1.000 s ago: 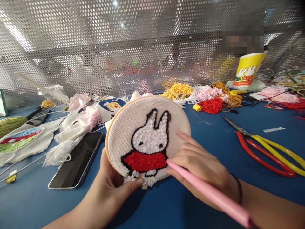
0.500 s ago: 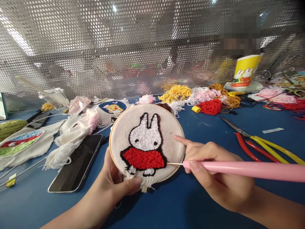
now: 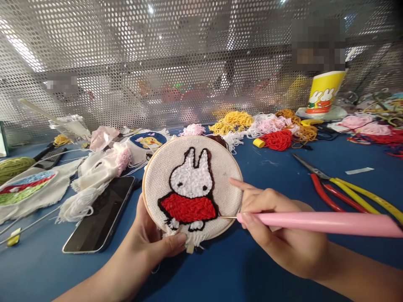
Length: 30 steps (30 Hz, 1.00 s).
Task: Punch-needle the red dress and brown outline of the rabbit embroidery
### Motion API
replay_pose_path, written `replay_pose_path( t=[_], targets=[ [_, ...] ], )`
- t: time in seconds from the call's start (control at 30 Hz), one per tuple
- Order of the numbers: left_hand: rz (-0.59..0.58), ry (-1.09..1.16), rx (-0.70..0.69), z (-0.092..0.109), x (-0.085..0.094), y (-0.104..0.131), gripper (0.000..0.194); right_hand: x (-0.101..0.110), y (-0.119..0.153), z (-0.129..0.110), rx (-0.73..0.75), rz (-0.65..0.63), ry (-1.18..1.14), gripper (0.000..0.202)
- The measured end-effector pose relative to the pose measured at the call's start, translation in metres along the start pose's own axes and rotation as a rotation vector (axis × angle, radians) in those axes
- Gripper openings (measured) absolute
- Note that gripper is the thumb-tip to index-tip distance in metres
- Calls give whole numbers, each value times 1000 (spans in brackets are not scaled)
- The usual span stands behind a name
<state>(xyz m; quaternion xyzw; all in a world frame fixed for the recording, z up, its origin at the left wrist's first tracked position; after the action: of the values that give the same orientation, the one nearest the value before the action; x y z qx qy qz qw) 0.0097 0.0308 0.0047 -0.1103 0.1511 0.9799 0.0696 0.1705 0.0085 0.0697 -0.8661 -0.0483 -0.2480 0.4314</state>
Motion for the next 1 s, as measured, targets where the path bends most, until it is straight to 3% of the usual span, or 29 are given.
replay_pose_path(
  t=[0.37,0.47,0.63,0.7,0.87,1.0],
  targets=[
    [-8,-21,-174,9,-3,3,91,-9,-11,-15,144,-86,213,13],
    [-6,-41,-176,9,-2,4,92,-16,-10,-16,212,-173,222,24],
    [22,-75,-204,14,-1,4,96,-14,-8,-14,190,-182,139,5],
    [27,-75,-224,16,0,4,96,-16,-7,-13,178,-203,144,10],
    [-24,-72,-209,10,-2,8,93,-19,-1,-18,266,-195,262,5],
    [14,-51,-217,7,-2,13,88,-24,0,-20,287,-207,335,13]
  ],
)
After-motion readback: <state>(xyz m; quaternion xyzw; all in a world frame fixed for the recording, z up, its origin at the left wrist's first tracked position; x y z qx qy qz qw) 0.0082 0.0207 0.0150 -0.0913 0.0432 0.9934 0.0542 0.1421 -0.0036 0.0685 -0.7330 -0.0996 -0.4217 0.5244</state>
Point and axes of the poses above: each hand's wrist, its own y-axis away from the middle knuckle, its own x-axis out of the back of the hand, z = x × y, the point moved 8 cm from there along -y, towards the middle knuckle, and after that the axes turned 2 degrees about x, right-handed, at the moved point
